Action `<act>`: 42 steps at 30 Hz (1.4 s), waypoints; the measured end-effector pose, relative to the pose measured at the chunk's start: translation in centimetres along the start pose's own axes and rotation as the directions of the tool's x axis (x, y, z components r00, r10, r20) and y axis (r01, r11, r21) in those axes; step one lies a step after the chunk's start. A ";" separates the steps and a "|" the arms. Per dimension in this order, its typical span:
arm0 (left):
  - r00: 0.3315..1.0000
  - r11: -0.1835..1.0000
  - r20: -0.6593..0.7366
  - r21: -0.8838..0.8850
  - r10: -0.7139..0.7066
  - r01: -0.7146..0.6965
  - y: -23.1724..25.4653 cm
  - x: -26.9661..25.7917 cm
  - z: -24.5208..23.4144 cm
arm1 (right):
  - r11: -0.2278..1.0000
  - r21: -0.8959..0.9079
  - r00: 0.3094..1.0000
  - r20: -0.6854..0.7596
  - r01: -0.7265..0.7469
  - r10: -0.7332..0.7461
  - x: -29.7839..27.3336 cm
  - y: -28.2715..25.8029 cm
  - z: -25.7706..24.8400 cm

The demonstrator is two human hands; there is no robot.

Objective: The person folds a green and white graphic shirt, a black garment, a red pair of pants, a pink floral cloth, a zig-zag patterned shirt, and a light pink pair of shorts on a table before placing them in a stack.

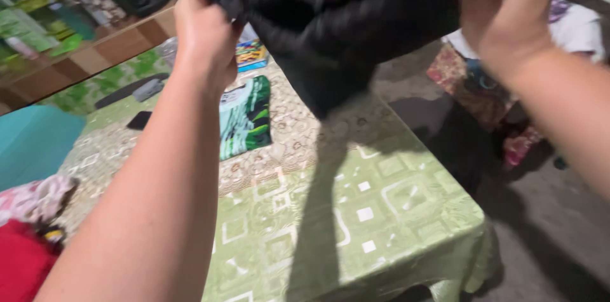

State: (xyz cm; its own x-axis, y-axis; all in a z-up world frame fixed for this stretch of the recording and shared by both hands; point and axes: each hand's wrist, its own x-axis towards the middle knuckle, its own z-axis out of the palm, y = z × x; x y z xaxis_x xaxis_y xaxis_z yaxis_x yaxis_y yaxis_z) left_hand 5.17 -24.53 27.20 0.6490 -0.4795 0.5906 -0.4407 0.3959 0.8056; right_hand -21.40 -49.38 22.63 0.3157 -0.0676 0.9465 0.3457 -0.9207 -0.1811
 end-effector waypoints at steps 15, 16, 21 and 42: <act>0.916 0.939 0.307 0.302 -0.259 0.164 -7.2 -21.9 0.6 | 0.941 0.025 0.839 0.461 -0.338 0.289 -9.1 -7.9 7.5; 0.931 0.901 0.365 0.407 -0.013 -0.147 -6.4 -23.6 1.3 | 0.918 0.029 0.824 0.454 -0.395 0.340 -8.8 -8.2 7.9; 0.883 0.824 0.011 0.364 -0.470 0.434 -7.6 -26.6 1.5 | 0.955 -0.227 0.654 0.697 -0.190 0.296 -9.6 -7.9 8.6; 0.356 0.632 -0.664 -0.228 -0.657 0.741 -5.3 -32.3 -6.0 | 0.970 -0.116 0.689 0.687 -0.213 0.233 -5.3 -8.4 21.2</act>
State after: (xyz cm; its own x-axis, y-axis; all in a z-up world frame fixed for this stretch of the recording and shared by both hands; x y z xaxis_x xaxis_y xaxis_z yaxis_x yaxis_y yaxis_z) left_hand -9.74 -6.46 3.58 0.9327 0.0888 -0.3494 0.3437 0.0735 0.9362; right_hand -7.27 -33.15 13.43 0.9047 0.0027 0.4260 0.1658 -0.9234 -0.3462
